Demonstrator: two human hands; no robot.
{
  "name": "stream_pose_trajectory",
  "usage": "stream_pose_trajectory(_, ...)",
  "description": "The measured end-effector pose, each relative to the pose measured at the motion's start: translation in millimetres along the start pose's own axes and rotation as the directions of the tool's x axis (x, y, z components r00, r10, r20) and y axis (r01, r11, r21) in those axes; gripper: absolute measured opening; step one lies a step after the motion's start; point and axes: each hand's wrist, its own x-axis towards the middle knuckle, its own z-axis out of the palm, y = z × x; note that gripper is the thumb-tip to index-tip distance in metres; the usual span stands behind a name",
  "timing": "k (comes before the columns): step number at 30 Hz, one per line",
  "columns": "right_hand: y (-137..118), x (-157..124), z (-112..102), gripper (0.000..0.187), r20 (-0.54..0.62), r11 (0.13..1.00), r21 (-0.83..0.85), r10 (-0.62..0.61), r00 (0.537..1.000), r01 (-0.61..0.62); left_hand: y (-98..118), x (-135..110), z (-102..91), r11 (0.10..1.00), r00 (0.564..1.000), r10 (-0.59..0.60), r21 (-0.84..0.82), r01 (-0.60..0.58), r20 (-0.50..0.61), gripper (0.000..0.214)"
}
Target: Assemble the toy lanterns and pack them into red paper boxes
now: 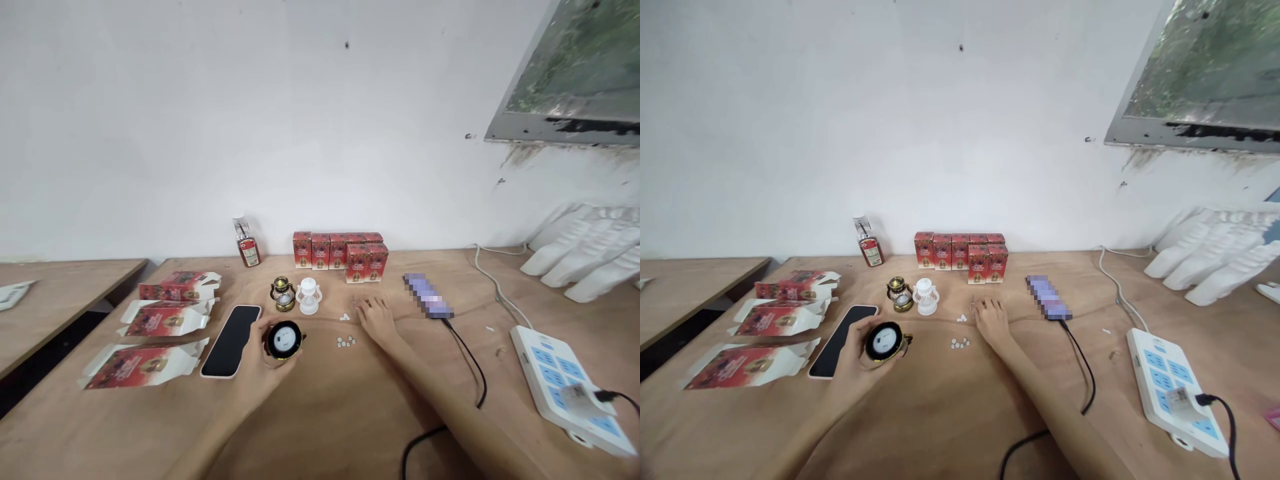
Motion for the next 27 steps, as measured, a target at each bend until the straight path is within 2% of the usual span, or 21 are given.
stream_pose_trajectory(4,-4.9,-0.4,-5.4,0.021,-0.048,0.999,-0.05,-0.003,0.999,0.001,1.8,2.0,1.2,0.998,0.994,0.063,0.013,-0.062,-0.092,0.065)
stream_pose_trajectory(6,-13.3,1.8,-16.2,0.022,-0.115,1.0,-0.009,0.008,0.993,-0.009,0.1,0.8,2.2,0.992,0.99,0.124,0.036,-0.122,-0.068,0.058)
stream_pose_trajectory(8,-29.2,2.8,-32.3,0.023,-0.184,0.991,0.13,0.013,0.983,0.012,-4.2,-2.1,4.9,0.972,0.976,0.217,0.096,-0.215,-0.01,0.049)
stream_pose_trajectory(10,-52.2,-0.7,-50.4,0.022,-0.252,0.943,0.322,-0.002,0.968,0.086,-10.3,-7.2,9.8,0.936,0.953,0.3,0.18,-0.303,0.042,0.044)
stream_pose_trajectory(12,-77.6,-9.7,-65.2,0.015,-0.268,0.849,0.478,-0.102,0.958,0.224,-16.3,-14.2,16.4,0.893,0.927,0.366,0.25,-0.374,0.081,0.041)
stream_pose_trajectory(14,-99.3,-22.1,-72.2,0.008,-0.323,0.757,0.543,-0.214,0.922,0.365,-20.5,-21.9,23.0,0.852,0.897,0.43,0.285,-0.44,0.098,0.037)
stream_pose_trajectory(16,-112.4,-34.2,-70.7,0.005,-0.342,0.714,0.559,-0.266,0.901,0.422,-22.3,-28.5,28.3,0.807,0.858,0.503,0.299,-0.509,0.104,0.033)
stream_pose_trajectory(20,-113.3,-48.0,-57.3,0.007,-0.291,0.709,0.593,-0.252,0.923,0.381,-21.7,-35.1,33.6,0.743,0.801,0.589,0.318,-0.589,0.108,0.027)
stream_pose_trajectory(23,-106.9,-50.8,-50.8,0.011,-0.282,0.722,0.568,-0.279,0.918,0.394,-20.3,-35.7,34.8,0.737,0.794,0.595,0.311,-0.6,0.121,0.027)
stream_pose_trajectory(27,-103.5,-51.9,-47.1,0.012,-0.356,0.746,0.392,-0.416,0.837,0.537,-18.7,-35.2,35.0,0.754,0.802,0.581,0.282,-0.594,0.134,0.026)
